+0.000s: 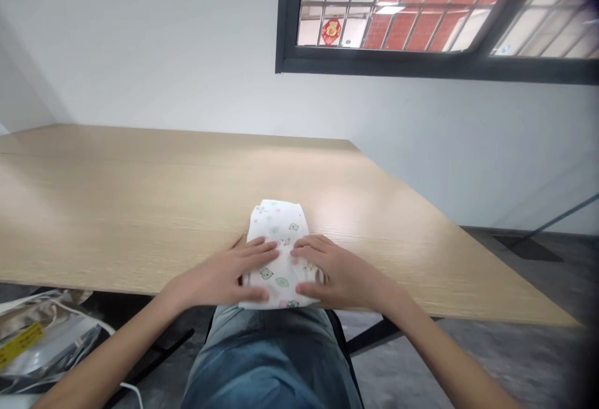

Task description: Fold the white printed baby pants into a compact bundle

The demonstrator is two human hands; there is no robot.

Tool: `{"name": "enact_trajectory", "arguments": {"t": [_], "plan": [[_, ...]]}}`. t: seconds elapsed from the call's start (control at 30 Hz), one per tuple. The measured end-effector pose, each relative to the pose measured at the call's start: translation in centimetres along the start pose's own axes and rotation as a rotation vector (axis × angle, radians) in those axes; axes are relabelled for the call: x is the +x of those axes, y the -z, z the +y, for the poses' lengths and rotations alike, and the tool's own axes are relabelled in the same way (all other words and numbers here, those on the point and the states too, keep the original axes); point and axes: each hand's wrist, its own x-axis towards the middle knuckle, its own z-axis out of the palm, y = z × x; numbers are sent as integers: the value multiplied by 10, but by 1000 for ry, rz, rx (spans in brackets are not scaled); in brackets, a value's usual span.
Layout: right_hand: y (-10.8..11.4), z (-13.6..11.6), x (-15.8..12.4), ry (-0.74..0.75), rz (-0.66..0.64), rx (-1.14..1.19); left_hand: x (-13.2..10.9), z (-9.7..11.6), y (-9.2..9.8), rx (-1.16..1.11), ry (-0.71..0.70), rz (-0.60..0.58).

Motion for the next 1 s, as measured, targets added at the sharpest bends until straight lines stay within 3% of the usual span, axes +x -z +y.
{"name": "enact_trajectory", "arguments": {"t": [0.17,0.37,0.53,0.63,0.73,0.83,0.9,1.0], "plan": [[-19,-8,-35,25,-58,-3,-27,9,-27,52,-55,106],[-32,-21,-56,57,112,115,-42,29,-32,-124,-11,209],[-23,-20,-25,-282,310,326,-10,31,-17,-485,337,463],[-20,-12,3,-456,412,374,20,23,-9,-592,455,504],[-21,-1,19,-591,413,337,38,15,-10,-502,551,536],[-23,3,23,-673,367,287,42,15,-15,-393,602,611],[-23,-1,23,-630,445,163,43,21,-19,-238,574,652],[-27,-18,27,-408,576,-79,49,34,-23,80,487,646]]}}
